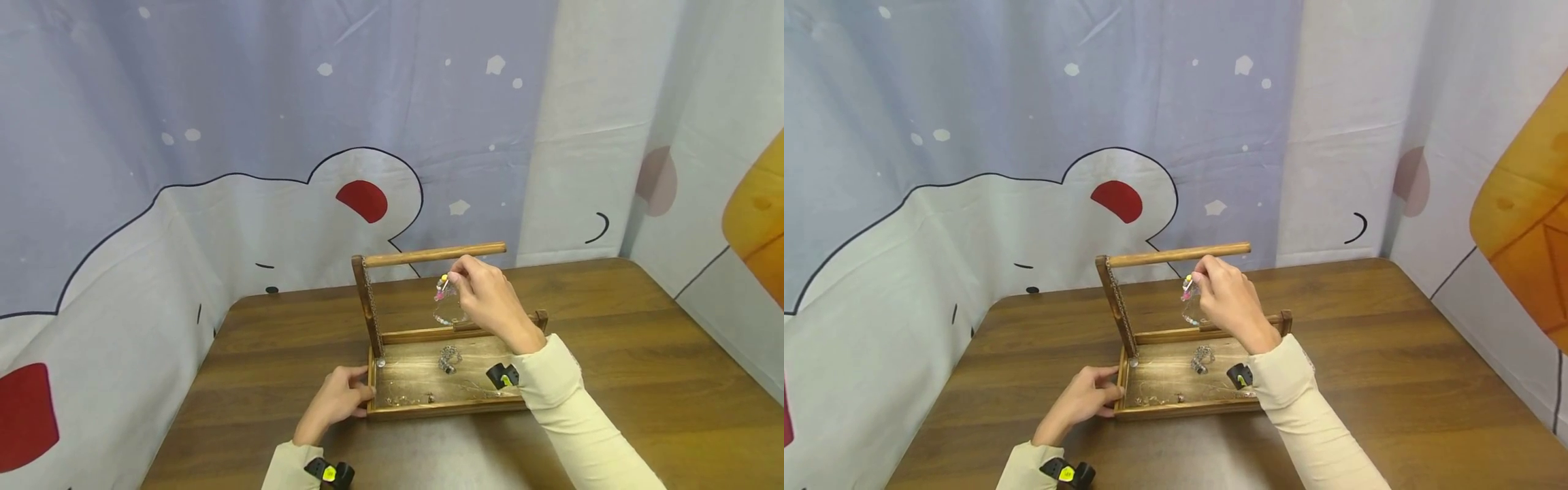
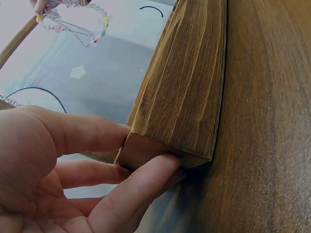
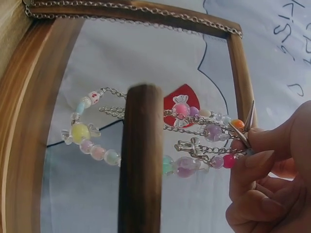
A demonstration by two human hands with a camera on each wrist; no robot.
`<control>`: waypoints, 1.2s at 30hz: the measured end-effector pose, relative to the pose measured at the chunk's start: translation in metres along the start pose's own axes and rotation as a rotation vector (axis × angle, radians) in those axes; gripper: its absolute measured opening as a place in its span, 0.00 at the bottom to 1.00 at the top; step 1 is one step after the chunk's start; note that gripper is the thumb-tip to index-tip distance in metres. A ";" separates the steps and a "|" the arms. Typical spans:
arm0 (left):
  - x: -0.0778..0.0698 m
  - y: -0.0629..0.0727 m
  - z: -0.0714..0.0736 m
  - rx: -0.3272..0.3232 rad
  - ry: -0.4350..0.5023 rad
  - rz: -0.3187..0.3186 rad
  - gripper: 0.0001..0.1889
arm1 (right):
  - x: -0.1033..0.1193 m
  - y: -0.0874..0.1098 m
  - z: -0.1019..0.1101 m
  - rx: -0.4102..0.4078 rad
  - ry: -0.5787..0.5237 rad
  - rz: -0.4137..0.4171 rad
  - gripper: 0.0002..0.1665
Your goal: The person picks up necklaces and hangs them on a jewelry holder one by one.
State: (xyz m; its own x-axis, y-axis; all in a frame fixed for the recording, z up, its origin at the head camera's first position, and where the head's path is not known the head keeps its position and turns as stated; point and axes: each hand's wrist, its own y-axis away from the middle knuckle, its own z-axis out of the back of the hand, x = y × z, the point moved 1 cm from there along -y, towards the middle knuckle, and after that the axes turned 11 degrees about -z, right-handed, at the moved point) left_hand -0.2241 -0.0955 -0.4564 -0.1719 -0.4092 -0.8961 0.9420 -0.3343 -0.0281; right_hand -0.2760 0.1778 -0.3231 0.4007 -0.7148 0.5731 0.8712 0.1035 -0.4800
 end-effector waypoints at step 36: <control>-0.001 0.000 -0.001 0.007 0.006 0.006 0.29 | -0.022 -0.016 0.071 0.002 0.021 -0.190 0.11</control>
State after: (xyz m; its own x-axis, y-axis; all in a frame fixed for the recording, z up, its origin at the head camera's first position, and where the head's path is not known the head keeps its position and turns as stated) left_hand -0.2239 -0.0944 -0.4556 -0.1648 -0.4061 -0.8988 0.9410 -0.3378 -0.0199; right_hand -0.2791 0.2414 -0.2807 0.2231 -0.7361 0.6390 0.9311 -0.0331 -0.3632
